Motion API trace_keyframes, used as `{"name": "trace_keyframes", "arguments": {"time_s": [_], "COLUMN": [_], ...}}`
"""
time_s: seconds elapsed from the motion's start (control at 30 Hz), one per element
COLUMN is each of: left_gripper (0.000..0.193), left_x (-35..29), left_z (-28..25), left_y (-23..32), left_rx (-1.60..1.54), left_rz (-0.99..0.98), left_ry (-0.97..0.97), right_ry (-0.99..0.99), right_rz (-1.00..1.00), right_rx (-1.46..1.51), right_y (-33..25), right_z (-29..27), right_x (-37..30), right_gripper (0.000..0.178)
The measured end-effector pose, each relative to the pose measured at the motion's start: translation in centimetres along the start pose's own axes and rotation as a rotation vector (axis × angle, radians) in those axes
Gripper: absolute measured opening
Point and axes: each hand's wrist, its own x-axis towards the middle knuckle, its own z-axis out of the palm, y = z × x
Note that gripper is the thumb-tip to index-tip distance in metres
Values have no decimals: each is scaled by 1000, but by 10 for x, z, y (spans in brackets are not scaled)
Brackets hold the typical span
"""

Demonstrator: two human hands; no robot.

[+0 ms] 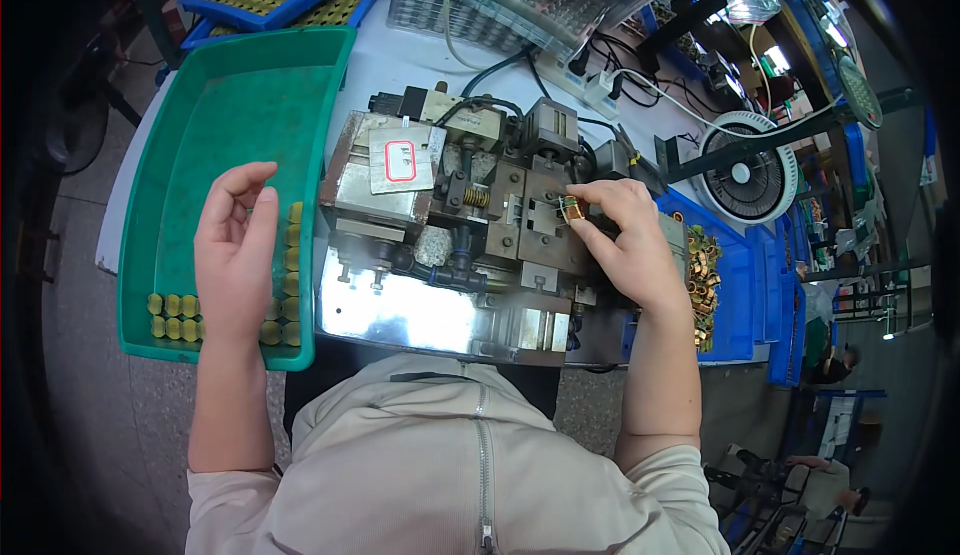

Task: Assembling or inspecting small circular metal components using a specialized industrial machine on a production line.

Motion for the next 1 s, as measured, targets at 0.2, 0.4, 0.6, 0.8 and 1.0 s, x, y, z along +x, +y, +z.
{"name": "trace_keyframes", "arguments": {"time_s": [0.2, 0.4, 0.6, 0.8, 1.0], "left_gripper": [24, 23, 22, 22, 22], "left_x": [0, 1, 2, 1, 1], "left_z": [0, -1, -3, -1, -1], "left_y": [0, -4, -5, -3, -5], "left_rx": [-6, 2, 9, 12, 17], "left_rz": [24, 37, 49, 56, 75], "left_ry": [-8, -21, -35, -49, -54], "right_ry": [-48, -95, -116, -90, -111], "right_rz": [-36, -43, -65, -91, -89], "right_rx": [-37, -26, -37, -89, -93], "right_y": [-4, -4, -6, -9, -11], "right_z": [-4, -8, -10, -5, -2], "right_x": [5, 9, 11, 11, 14], "right_gripper": [30, 29, 28, 28, 28]}}
